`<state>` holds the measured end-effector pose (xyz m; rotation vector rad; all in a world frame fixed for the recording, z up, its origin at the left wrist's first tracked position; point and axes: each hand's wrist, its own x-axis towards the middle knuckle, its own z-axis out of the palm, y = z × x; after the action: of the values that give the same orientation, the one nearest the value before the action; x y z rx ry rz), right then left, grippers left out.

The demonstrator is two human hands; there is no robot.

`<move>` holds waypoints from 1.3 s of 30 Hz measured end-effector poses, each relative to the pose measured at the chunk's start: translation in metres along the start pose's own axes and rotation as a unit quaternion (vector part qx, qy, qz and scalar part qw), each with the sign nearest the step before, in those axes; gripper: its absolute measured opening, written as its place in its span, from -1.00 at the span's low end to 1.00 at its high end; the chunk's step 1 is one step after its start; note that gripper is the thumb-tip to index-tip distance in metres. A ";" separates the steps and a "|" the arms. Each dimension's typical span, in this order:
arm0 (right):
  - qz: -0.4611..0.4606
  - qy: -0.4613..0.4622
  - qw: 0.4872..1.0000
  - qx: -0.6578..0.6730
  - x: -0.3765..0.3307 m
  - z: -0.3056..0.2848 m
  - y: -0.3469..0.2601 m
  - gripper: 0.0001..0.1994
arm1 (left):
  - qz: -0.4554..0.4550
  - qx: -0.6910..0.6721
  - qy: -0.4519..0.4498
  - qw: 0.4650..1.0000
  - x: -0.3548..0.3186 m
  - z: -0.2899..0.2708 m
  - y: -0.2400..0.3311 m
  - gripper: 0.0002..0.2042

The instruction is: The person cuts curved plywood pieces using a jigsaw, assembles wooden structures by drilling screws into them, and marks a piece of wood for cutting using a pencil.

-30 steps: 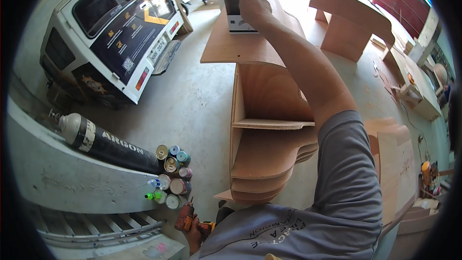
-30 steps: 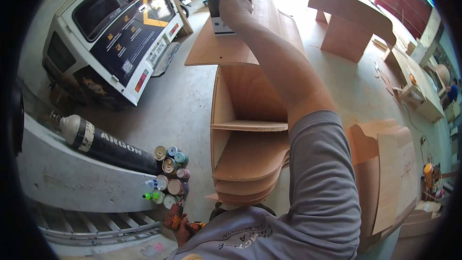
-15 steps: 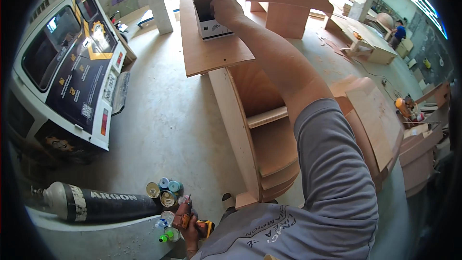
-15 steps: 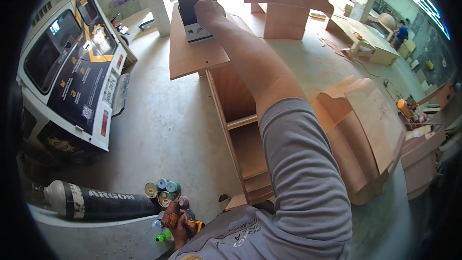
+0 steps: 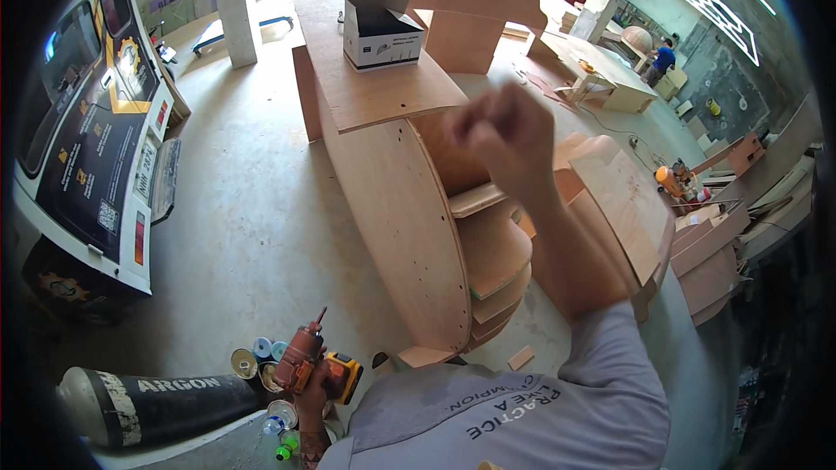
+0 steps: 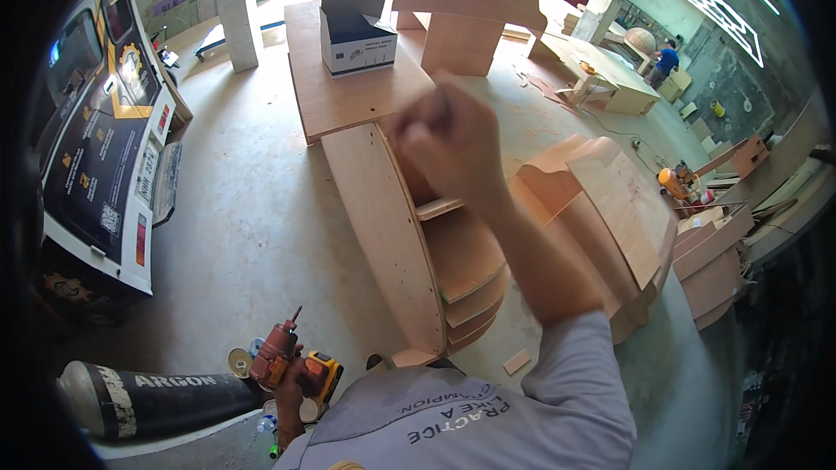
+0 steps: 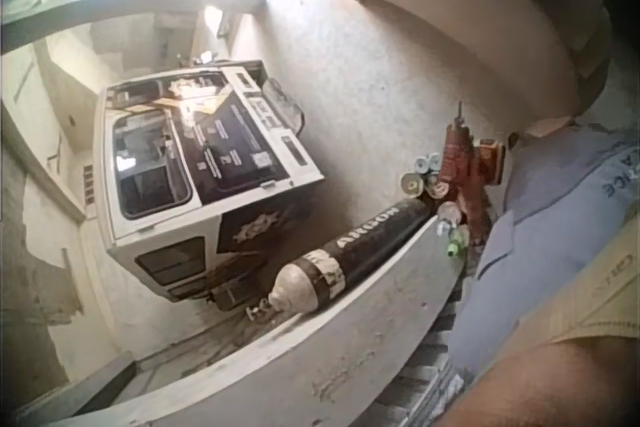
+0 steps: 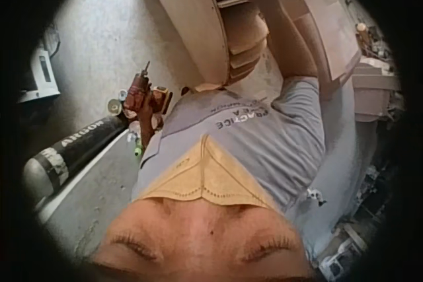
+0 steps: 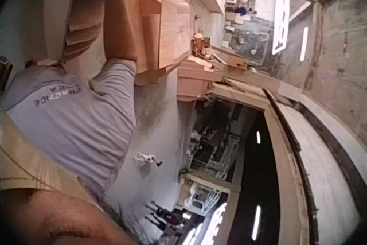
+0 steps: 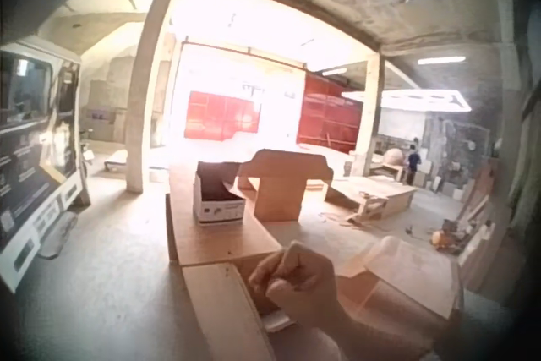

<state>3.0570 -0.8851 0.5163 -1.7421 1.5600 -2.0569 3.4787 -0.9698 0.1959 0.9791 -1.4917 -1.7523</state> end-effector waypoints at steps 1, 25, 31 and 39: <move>0.033 0.006 0.995 0.098 -0.031 0.008 -0.013 -0.88 | 0.011 -0.012 -0.035 0.999 0.005 0.002 0.003 -0.67; 0.471 0.242 0.762 0.373 -0.214 0.101 0.012 -0.88 | -0.052 0.015 -0.269 0.962 0.042 0.072 0.051 -0.72; 0.477 0.212 0.757 0.393 -0.221 0.115 0.026 -0.86 | -0.056 -0.019 -0.242 0.968 0.041 0.067 0.057 -0.62; 0.567 0.032 0.763 0.309 -0.226 0.109 0.026 -0.49 | -0.151 -0.208 -0.270 0.928 0.075 0.079 0.035 -0.48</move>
<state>3.2094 -0.8381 0.3210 -0.2783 1.1782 -1.5880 3.3723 -0.9972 0.2269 0.5418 -1.2178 -2.5860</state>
